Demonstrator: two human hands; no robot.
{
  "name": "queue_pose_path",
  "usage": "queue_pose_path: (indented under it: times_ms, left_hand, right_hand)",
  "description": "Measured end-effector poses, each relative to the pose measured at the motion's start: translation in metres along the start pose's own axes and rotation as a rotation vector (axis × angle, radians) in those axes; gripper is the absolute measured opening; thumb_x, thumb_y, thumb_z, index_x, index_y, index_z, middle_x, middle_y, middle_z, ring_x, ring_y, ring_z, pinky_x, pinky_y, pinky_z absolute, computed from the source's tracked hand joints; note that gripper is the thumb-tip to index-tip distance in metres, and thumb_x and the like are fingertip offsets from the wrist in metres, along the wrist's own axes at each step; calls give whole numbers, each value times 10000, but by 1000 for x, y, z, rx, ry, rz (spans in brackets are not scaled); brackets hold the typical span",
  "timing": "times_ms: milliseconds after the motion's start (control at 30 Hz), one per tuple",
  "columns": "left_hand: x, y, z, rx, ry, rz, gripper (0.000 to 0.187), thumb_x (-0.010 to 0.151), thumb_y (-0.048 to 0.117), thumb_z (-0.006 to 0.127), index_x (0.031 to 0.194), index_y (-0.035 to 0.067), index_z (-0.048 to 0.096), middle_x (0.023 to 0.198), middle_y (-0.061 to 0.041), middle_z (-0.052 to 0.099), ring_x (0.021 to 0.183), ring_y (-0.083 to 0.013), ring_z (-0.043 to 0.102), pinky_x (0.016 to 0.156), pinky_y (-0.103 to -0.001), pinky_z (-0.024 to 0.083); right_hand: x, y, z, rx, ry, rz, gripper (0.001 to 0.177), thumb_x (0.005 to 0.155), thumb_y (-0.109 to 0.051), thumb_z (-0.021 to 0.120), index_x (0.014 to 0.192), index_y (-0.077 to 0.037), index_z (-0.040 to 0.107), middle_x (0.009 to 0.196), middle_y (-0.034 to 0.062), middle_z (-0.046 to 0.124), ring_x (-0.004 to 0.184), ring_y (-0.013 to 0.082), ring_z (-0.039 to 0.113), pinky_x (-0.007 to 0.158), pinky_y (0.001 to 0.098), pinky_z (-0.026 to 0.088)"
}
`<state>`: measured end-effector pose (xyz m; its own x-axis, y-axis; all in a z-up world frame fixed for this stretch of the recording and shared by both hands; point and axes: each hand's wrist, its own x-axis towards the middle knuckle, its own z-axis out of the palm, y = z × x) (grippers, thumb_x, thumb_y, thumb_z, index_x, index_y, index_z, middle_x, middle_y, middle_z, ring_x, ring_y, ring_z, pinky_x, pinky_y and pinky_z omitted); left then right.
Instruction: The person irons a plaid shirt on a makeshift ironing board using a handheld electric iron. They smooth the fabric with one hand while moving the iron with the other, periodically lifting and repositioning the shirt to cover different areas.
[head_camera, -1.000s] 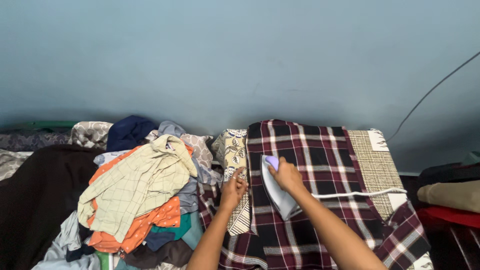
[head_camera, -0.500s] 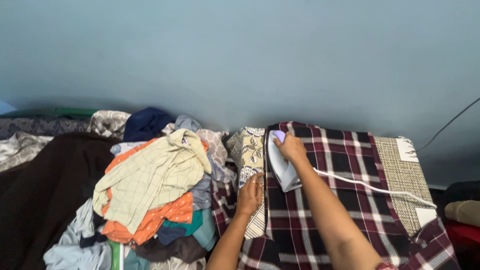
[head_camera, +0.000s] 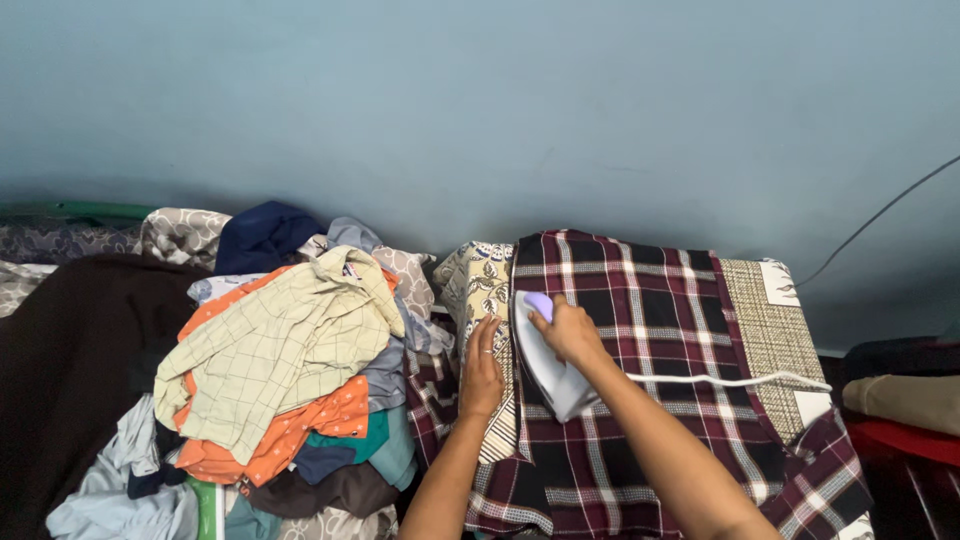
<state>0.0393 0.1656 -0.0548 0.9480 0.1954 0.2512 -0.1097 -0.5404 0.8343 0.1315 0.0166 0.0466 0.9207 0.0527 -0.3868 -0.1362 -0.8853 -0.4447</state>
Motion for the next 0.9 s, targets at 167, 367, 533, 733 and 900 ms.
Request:
queue_pose_path:
  times_ms: [167,367,533,733,900]
  left_hand:
    - [1,3,-1,-17,-33,-89,705,897,-129,405,1521,196,420,1587,-125,392,1455,-334,400,1216,-424,319]
    - [1,-4,0,-42,110,58,812,821,-204,391,1541,173,392,1554,-154,448,1447,-357,439,1218,-428,353]
    - [2,-9,1,-119,208,66,842,813,-237,365,1556,159,389,1550,-174,454,1432,-356,480,1184,-400,424]
    - [3,-15,2,-280,181,-7,872,826,-258,295,1589,163,344,1576,-179,408,1423,-333,485,1143,-371,464]
    - [2,-10,0,-395,144,-119,887,814,-240,276,1583,199,334,1578,-141,419,1404,-307,518,1026,-398,511]
  right_hand:
    - [58,-6,-3,-22,84,-18,541,935,-527,634,1218,-67,595,814,163,757,774,309,761,828,479,582]
    - [51,-9,-6,10,57,-47,528,940,-519,629,1198,-58,608,838,157,774,685,285,756,764,445,607]
    - [3,-4,3,-78,-48,-135,512,961,-482,613,1214,-39,570,815,184,752,586,267,741,703,423,627]
    - [-54,31,14,-175,-104,-419,478,950,-442,650,1166,-20,589,787,204,730,636,295,728,700,462,607]
    - [-103,69,-5,-285,-335,-344,494,969,-491,586,1213,-63,569,822,198,725,687,330,783,704,467,641]
